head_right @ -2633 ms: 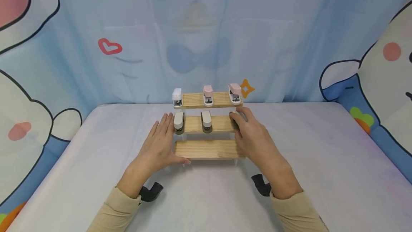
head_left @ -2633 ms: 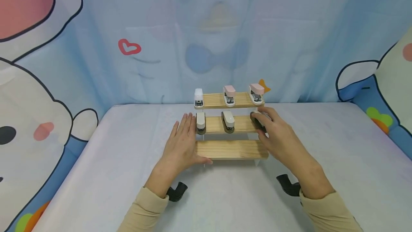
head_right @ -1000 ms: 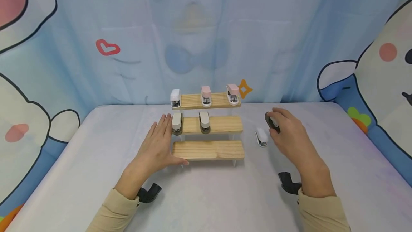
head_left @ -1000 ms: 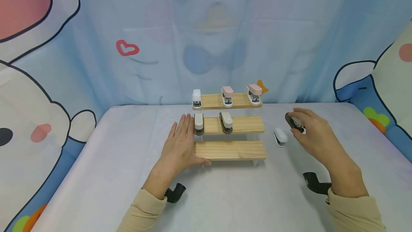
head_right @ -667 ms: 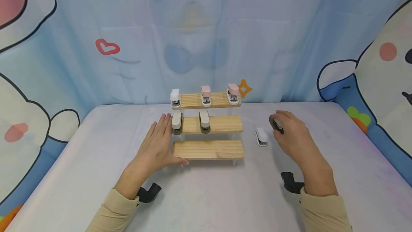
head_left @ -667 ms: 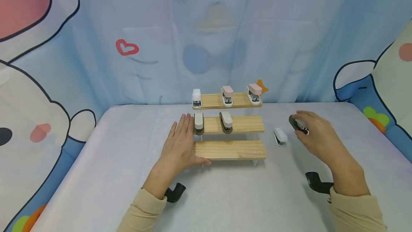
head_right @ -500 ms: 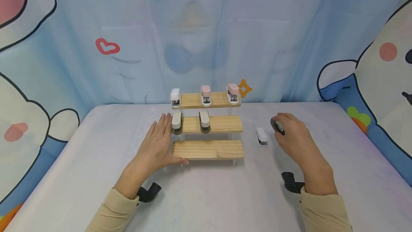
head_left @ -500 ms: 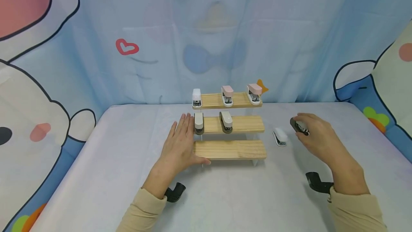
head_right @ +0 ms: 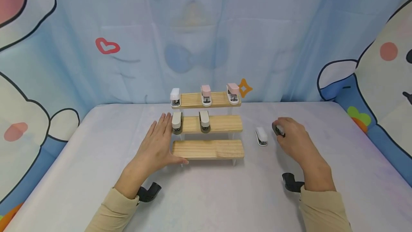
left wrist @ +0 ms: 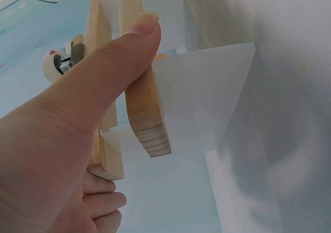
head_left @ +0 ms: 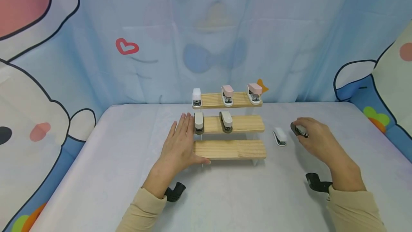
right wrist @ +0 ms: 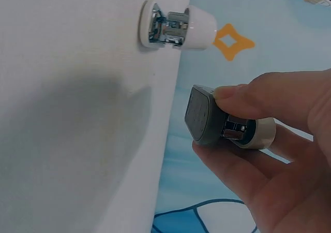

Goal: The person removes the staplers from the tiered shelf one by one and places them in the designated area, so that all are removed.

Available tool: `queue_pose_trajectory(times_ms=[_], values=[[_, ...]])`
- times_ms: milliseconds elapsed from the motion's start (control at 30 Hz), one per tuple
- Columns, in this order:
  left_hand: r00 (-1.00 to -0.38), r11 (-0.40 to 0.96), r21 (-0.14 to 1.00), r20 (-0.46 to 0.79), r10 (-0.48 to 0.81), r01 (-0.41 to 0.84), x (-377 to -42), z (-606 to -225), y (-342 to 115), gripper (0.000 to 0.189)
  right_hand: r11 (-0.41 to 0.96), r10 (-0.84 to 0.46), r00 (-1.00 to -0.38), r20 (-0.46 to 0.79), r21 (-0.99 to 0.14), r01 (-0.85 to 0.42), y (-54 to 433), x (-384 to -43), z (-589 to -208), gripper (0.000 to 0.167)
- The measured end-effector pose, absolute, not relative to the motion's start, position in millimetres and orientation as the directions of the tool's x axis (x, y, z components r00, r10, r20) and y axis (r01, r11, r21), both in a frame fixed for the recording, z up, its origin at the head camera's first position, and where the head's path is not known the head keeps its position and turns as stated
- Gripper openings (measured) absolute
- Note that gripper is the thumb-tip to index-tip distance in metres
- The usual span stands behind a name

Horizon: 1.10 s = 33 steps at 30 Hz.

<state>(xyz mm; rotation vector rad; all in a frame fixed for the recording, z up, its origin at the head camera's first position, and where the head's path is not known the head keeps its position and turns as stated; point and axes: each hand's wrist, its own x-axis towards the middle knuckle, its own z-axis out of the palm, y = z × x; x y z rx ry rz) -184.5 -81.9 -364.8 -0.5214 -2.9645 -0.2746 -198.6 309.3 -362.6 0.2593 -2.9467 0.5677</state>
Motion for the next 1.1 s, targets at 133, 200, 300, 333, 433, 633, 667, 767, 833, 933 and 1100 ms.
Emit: queue_pose_trajectory(times_ms=[133,200,300,333,433,633,667,767,833,933,1100], values=[[-0.934,0.923,0.167,0.143,0.326,0.348,-185,-365,-82,0.143,0.917,-0.140,-0.979,0.145,-0.353,-0.184,311,-201,-367,0.042],[-0.936,0.922,0.174,0.138,0.325,0.346,-185,-364,-81,0.143,0.918,-0.135,-0.982,0.135,-0.356,-0.175,312,-202,-369,0.042],[-0.937,0.923,0.176,0.134,0.323,0.343,-185,-364,-81,0.143,0.918,-0.130,-0.985,0.116,-0.362,-0.164,313,-203,-372,0.042],[-0.937,0.923,0.174,0.132,0.322,0.342,-185,-363,-81,0.143,0.917,-0.129,-0.985,0.111,-0.365,-0.161,313,-203,-373,0.042],[-0.937,0.925,0.165,0.133,0.324,0.343,-185,-363,-82,0.142,0.915,-0.130,-0.987,0.093,-0.374,-0.155,315,-205,-376,0.042],[-0.935,0.925,0.159,0.142,0.326,0.346,-186,-364,-82,0.143,0.909,-0.138,-0.987,0.088,-0.384,-0.161,319,-209,-383,0.042],[-0.935,0.924,0.160,0.143,0.326,0.346,-185,-364,-82,0.143,0.908,-0.141,-0.986,0.090,-0.385,-0.165,320,-210,-384,0.042],[-0.934,0.923,0.164,0.145,0.325,0.347,-185,-364,-82,0.143,0.907,-0.146,-0.985,0.093,-0.386,-0.171,321,-211,-386,0.042],[-0.935,0.923,0.168,0.144,0.324,0.346,-186,-364,-82,0.143,0.907,-0.145,-0.985,0.090,-0.385,-0.169,321,-211,-387,0.042],[-0.935,0.921,0.175,0.145,0.324,0.347,-185,-364,-82,0.143,0.906,-0.145,-0.987,0.069,-0.391,-0.161,320,-211,-387,0.043],[-0.935,0.919,0.184,0.145,0.325,0.348,-185,-364,-82,0.143,0.904,-0.154,-0.988,0.024,-0.400,-0.151,320,-211,-385,0.048]])
